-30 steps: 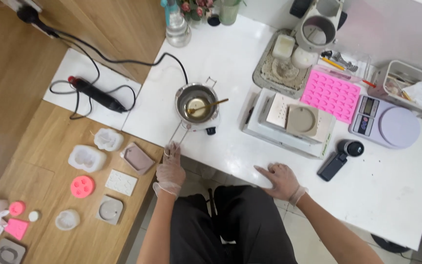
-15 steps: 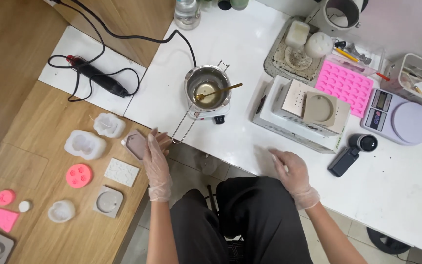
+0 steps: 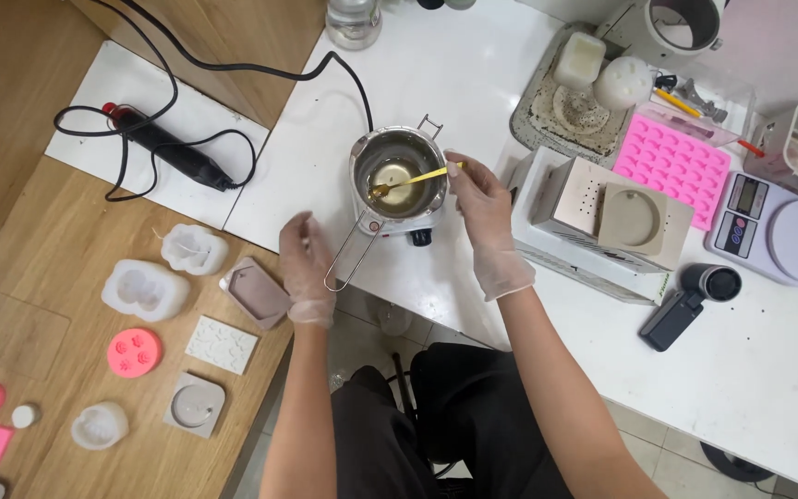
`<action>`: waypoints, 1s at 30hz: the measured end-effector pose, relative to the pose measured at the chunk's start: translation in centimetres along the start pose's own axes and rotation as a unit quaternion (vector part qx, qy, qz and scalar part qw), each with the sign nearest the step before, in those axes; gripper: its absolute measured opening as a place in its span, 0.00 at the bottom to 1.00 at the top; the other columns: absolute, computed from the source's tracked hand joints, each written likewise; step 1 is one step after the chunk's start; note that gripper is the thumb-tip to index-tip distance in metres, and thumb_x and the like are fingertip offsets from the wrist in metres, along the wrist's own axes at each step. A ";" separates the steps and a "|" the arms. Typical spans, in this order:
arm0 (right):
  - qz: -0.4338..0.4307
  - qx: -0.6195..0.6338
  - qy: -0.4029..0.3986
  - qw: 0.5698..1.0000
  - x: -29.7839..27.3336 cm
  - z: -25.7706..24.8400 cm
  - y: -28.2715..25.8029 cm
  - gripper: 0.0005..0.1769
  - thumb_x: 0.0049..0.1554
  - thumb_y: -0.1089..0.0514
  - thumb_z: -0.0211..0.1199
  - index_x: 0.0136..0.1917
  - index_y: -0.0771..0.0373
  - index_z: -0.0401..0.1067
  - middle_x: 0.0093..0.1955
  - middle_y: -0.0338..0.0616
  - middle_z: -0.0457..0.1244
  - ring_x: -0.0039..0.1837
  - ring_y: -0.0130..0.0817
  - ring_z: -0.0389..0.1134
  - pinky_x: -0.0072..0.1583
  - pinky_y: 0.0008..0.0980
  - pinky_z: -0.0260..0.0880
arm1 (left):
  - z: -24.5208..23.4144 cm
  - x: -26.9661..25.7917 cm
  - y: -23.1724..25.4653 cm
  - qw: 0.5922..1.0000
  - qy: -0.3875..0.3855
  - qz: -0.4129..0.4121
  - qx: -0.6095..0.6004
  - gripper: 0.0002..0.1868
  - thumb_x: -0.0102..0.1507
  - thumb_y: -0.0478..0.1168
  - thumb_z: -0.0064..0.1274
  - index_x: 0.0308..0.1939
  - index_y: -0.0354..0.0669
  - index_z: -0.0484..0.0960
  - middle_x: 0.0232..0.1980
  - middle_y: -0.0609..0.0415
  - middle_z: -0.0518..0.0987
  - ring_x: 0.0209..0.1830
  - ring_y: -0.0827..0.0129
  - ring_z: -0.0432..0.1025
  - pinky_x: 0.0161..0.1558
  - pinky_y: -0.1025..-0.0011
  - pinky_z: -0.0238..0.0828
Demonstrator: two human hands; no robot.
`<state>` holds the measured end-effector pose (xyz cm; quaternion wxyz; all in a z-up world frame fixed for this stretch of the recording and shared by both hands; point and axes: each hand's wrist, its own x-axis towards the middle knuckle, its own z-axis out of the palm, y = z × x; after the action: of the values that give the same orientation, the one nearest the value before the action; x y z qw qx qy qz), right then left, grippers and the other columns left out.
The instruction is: Stirring melted wax in a pot and preparing various silicone molds on a workbench.
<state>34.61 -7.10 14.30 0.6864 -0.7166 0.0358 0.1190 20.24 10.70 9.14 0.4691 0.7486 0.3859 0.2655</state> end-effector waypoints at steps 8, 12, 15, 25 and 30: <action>-0.097 -0.067 -0.006 0.993 -0.6 2.3 -2.1 0.07 0.61 0.54 0.67 0.50 0.55 0.82 0.38 0.37 0.69 0.42 0.23 0.69 0.45 0.19 0.69 | 4.5 2.2 -2.6 0.944 -0.063 0.082 0.313 0.29 0.68 0.44 0.46 0.74 0.47 0.64 0.78 0.48 0.61 0.79 0.53 0.53 0.73 0.44 0.49; -0.247 -0.100 -0.050 0.963 0.5 2.4 -1.5 0.11 0.67 0.57 0.57 0.49 0.60 0.80 0.34 0.41 0.66 0.38 0.27 0.65 0.45 0.27 0.70 | 5.7 2.7 -3.4 0.930 -0.061 0.064 0.357 0.31 0.69 0.48 0.40 0.78 0.58 0.58 0.81 0.55 0.54 0.82 0.59 0.46 0.76 0.47 0.41; -0.285 -0.124 -0.071 0.948 1.1 3.1 -0.6 0.12 0.67 0.57 0.57 0.47 0.59 0.81 0.33 0.41 0.66 0.37 0.31 0.66 0.46 0.29 0.70 | 5.9 3.0 -3.9 0.928 -0.048 0.073 0.363 0.31 0.70 0.49 0.40 0.78 0.59 0.58 0.81 0.55 0.55 0.81 0.58 0.47 0.75 0.46 0.43; -0.342 -0.175 -0.062 0.921 1.5 2.5 -1.7 0.12 0.67 0.60 0.55 0.48 0.61 0.79 0.33 0.42 0.68 0.36 0.36 0.68 0.46 0.32 0.70 | 6.5 3.5 -4.1 0.928 -0.065 0.053 0.363 0.32 0.70 0.50 0.37 0.79 0.61 0.54 0.82 0.55 0.51 0.82 0.58 0.43 0.75 0.45 0.38; -0.301 -0.129 -0.030 0.944 1.8 1.8 -0.1 0.12 0.68 0.61 0.53 0.51 0.63 0.77 0.37 0.44 0.68 0.38 0.31 0.66 0.47 0.30 0.69 | 6.5 3.5 -4.1 0.926 -0.071 0.047 0.368 0.31 0.70 0.51 0.35 0.79 0.61 0.55 0.82 0.55 0.51 0.83 0.58 0.42 0.75 0.46 0.38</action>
<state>36.19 -5.12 13.98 0.5926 -0.7725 -0.2179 -0.0678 25.81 11.43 2.84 0.1741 0.9026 0.3869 0.0732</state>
